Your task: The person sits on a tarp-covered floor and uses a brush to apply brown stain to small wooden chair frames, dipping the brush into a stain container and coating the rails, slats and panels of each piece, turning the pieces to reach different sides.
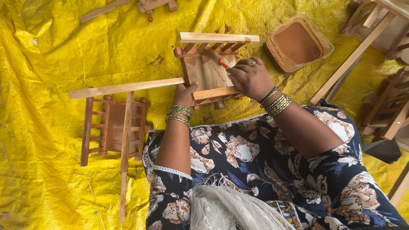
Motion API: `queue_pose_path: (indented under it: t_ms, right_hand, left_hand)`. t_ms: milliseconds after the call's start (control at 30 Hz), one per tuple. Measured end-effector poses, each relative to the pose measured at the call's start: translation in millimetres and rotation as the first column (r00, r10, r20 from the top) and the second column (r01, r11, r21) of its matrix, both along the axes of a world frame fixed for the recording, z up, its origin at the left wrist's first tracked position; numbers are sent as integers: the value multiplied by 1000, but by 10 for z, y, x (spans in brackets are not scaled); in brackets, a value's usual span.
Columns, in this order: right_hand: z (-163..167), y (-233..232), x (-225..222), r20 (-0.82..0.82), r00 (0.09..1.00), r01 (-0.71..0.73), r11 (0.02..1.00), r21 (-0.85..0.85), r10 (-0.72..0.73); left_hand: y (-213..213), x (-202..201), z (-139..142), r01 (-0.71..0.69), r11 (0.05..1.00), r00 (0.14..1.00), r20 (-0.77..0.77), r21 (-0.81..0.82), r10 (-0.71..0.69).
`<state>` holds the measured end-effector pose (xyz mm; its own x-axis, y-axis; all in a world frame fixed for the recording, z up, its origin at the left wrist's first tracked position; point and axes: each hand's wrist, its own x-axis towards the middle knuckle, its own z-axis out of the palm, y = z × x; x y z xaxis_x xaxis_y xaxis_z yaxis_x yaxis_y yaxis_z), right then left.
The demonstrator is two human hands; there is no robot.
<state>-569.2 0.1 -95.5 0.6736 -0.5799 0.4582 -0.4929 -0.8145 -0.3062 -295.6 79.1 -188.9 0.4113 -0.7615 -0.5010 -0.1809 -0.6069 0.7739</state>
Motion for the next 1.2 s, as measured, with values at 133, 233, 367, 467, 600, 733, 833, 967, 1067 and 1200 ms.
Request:
queue_pose_path:
  t_ms: [133, 233, 367, 467, 600, 733, 833, 967, 1067, 1200]
  right_hand:
    - [88, 29, -84, -2, 999, 44, 991, -125, -45]
    - [142, 66, -155, -24, 1000, 3, 994, -106, -5]
    - [150, 78, -94, 7, 998, -58, 998, -27, 58]
    - [164, 77, -24, 57, 998, -2, 997, -79, 6]
    - [218, 110, -33, 124, 989, 87, 996, -17, -84]
    - [233, 153, -87, 120, 989, 90, 996, -25, -86]
    - [178, 136, -57, 99, 990, 99, 995, -28, -96]
    - [54, 110, 61, 32, 997, 65, 996, -60, -63]
    - [-11, 116, 104, 23, 999, 35, 999, -17, -35]
    - [39, 60, 30, 57, 997, 53, 995, -87, -49]
  left_hand:
    - [-7, 21, 46, 13, 997, 1000, 27, 72, -15]
    - [-18, 13, 71, -45, 998, 995, -82, 54, 50]
    - [-16, -18, 68, -13, 998, 1000, 7, 57, 13]
    - [-16, 0, 71, -10, 999, 1000, -24, 42, 11]
    - [-23, 8, 68, -42, 998, 995, -93, 43, 45]
    - [-9, 11, 47, -23, 1000, 997, -69, 12, 24]
    - [-5, 13, 20, -22, 1000, 999, -49, -2, 21]
    - [-15, -1, -27, -20, 1000, 999, -37, 0, 20]
    - [-1, -4, -53, -33, 999, 998, -62, -30, 31]
    - [-2, 13, -46, -22, 999, 997, -68, -35, 19]
